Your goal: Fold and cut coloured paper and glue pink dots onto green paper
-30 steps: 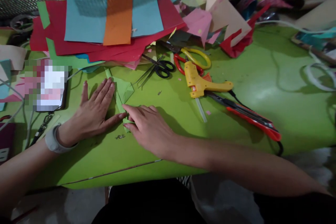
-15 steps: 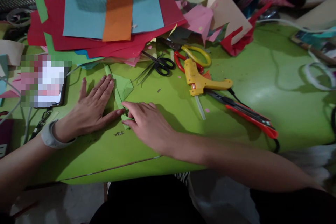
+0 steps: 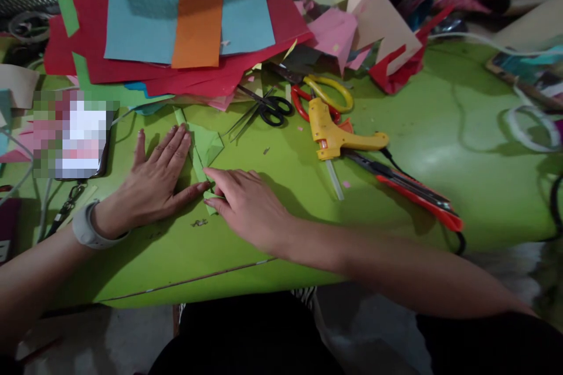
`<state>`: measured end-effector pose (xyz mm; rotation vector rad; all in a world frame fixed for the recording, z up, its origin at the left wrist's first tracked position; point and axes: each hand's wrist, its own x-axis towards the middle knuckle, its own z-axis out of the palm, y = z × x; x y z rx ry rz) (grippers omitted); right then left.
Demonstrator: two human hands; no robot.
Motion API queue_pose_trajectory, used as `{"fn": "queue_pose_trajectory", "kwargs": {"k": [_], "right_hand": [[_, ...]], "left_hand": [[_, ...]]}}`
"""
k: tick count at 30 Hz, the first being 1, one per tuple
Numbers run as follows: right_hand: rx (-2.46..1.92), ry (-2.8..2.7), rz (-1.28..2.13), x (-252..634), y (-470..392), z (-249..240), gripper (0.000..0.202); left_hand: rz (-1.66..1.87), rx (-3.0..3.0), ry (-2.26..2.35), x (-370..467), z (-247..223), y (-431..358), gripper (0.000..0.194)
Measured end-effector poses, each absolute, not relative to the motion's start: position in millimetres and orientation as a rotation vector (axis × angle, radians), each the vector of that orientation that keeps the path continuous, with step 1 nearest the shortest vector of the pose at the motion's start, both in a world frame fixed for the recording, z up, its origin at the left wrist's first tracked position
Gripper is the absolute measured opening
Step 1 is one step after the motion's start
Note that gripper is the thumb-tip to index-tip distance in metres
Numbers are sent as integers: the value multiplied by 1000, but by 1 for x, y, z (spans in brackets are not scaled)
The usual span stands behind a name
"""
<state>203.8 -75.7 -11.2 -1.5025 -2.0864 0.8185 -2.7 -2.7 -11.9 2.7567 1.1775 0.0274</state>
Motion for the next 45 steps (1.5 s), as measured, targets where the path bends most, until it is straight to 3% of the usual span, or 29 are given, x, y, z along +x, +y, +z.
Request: {"fn": "queue_pose_trajectory", "kwargs": {"k": [7,12,15,20,22,27,30,45], "right_hand": [[-1479,-2118,786,206,-76,-13,37],[-1378,-2303,466,214,-84,-1,27],[-1254,-2473,202,218,-94,3,35],[-1080,-2598,-117,223,-106,-8,67],[-1073,-2575,-142,226,-105,-9,63],[-1127,-2485,-179,231,-99,-5,28],[-1052,-2482,-193,228,-99,-6,21],[-1027,-2533,-153,224,-101,-11,45]], "left_hand": [[27,2738,1164,-2,-11,-3,90],[32,2722,1178,-1,-11,-2,92],[51,2724,1170,-1,-13,-2,92],[89,2762,1165,0,-14,-3,92],[85,2767,1167,0,-14,-3,93],[77,2759,1169,0,-13,-2,94],[54,2762,1167,0,-12,-2,94],[45,2757,1191,1,-12,-3,91]]}}
